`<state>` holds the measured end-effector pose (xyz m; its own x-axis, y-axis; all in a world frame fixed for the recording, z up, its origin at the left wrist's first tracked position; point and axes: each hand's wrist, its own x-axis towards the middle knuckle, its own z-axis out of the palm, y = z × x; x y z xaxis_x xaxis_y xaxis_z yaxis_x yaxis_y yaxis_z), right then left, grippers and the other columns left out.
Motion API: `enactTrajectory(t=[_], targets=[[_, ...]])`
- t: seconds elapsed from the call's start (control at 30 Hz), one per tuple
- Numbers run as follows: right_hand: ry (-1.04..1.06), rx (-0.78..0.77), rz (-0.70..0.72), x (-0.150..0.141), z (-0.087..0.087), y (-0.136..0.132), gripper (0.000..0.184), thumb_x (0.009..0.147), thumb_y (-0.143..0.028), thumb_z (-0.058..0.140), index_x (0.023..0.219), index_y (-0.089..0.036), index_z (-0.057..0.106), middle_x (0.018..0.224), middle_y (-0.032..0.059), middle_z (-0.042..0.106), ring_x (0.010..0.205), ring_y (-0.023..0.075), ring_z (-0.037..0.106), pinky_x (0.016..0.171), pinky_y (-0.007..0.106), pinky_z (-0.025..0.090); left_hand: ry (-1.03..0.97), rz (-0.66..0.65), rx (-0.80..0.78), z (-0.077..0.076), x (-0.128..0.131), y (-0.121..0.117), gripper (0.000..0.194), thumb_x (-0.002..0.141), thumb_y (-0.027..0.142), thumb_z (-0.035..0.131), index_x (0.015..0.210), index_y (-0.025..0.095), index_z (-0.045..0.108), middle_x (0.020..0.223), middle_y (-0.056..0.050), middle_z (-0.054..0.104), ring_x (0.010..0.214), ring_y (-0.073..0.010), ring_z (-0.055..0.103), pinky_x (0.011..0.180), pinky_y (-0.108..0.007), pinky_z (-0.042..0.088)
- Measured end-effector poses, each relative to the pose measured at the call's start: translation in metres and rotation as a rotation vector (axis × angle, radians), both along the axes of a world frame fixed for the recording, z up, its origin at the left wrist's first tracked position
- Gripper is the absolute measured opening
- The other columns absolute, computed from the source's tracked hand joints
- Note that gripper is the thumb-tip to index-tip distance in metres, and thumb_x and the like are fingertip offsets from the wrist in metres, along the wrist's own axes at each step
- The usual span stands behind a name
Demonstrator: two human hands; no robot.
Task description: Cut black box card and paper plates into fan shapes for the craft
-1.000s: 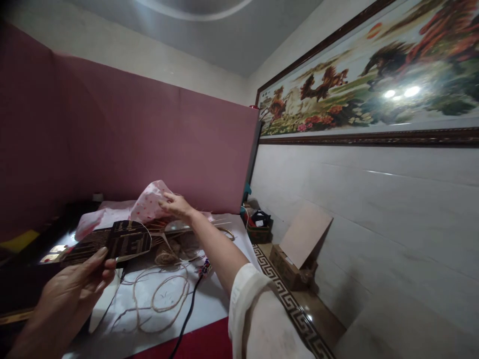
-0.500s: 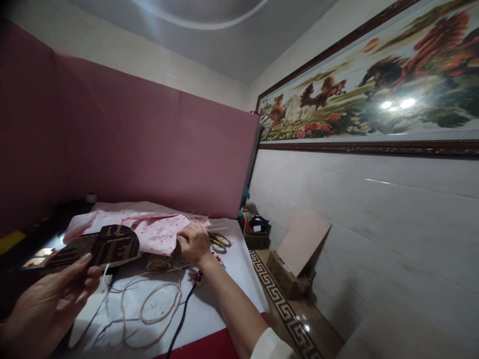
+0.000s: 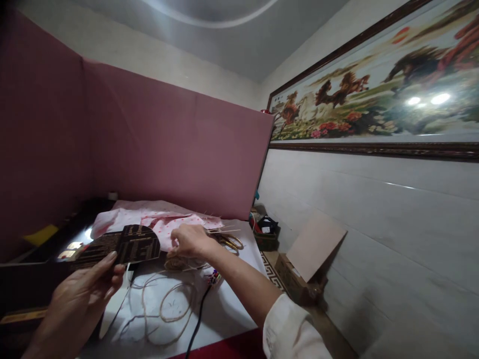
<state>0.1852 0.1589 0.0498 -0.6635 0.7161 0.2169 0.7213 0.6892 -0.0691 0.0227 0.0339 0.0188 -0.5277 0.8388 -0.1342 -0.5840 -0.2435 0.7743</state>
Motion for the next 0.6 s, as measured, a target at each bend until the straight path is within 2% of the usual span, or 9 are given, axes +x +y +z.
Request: enactTrajectory(t=[0.07, 0.13, 0.23, 0.37, 0.43, 0.5, 0.6], targets=[[-0.032, 0.024, -0.01, -0.002, -0.004, -0.004, 0.014, 0.073, -0.025, 0.07, 0.085, -0.021, 0.075, 0.094, 0.0082, 0.074, 0.085, 0.0248, 0.067, 0.071, 0.03, 0.044, -0.021, -0.034, 0.02, -0.004, -0.002, 0.0, 0.019, 0.052, 0.017, 0.081, 0.058, 0.01, 0.065, 0.05, -0.005, 0.064, 0.041, -0.0092, 0.053, 0.039, -0.017, 0.043], [-0.017, 0.055, -0.034, -0.003, -0.001, -0.004, 0.013, 0.074, -0.019, 0.065, 0.081, -0.022, 0.075, 0.088, 0.008, 0.075, 0.084, 0.0251, 0.068, 0.07, 0.031, 0.044, -0.036, -0.042, 0.033, -0.008, -0.002, 0.001, 0.023, 0.051, 0.02, 0.083, 0.058, 0.01, 0.065, 0.049, -0.004, 0.064, 0.04, -0.0089, 0.052, 0.037, -0.016, 0.041], [0.07, 0.111, -0.088, -0.009, 0.018, 0.008, 0.016, 0.075, -0.018, 0.061, 0.082, -0.023, 0.075, 0.086, 0.0072, 0.075, 0.084, 0.0251, 0.068, 0.072, 0.031, 0.045, -0.051, -0.038, 0.041, -0.009, -0.002, 0.001, 0.026, 0.048, 0.022, 0.085, 0.057, 0.01, 0.064, 0.049, -0.005, 0.064, 0.04, -0.0092, 0.052, 0.036, -0.017, 0.04], [0.253, 0.184, -0.163, -0.037, 0.052, 0.035, 0.024, 0.087, -0.022, 0.051, 0.098, -0.02, 0.071, 0.097, 0.0089, 0.074, 0.091, 0.0238, 0.067, 0.079, 0.031, 0.047, -0.076, -0.008, 0.033, -0.007, -0.001, 0.0, 0.028, 0.045, 0.021, 0.086, 0.059, 0.01, 0.064, 0.049, -0.004, 0.064, 0.04, -0.0087, 0.052, 0.037, -0.017, 0.041], [0.338, 0.205, -0.176, -0.055, 0.062, 0.049, 0.032, 0.094, -0.022, 0.04, 0.113, -0.018, 0.065, 0.108, 0.0096, 0.071, 0.1, 0.0207, 0.065, 0.086, 0.03, 0.046, -0.095, 0.015, 0.021, -0.006, -0.002, 0.0, 0.028, 0.045, 0.02, 0.085, 0.058, 0.01, 0.063, 0.048, -0.004, 0.063, 0.04, -0.0086, 0.052, 0.037, -0.016, 0.041], [0.382, 0.196, -0.16, -0.069, 0.063, 0.062, 0.037, 0.095, -0.018, 0.038, 0.125, -0.02, 0.059, 0.119, 0.0066, 0.068, 0.107, 0.0167, 0.062, 0.091, 0.027, 0.045, -0.11, 0.028, 0.011, -0.006, -0.003, 0.0, 0.027, 0.046, 0.02, 0.084, 0.058, 0.01, 0.062, 0.047, -0.004, 0.063, 0.039, -0.0086, 0.052, 0.036, -0.016, 0.04], [0.375, 0.118, -0.134, -0.074, 0.052, 0.075, 0.04, 0.083, -0.014, 0.058, 0.12, -0.027, 0.064, 0.112, 0.0019, 0.071, 0.1, 0.0179, 0.065, 0.087, 0.026, 0.047, -0.12, 0.033, 0.002, -0.006, -0.004, 0.0, 0.024, 0.047, 0.017, 0.083, 0.058, 0.01, 0.062, 0.047, -0.005, 0.064, 0.039, -0.0085, 0.052, 0.036, -0.015, 0.04]])
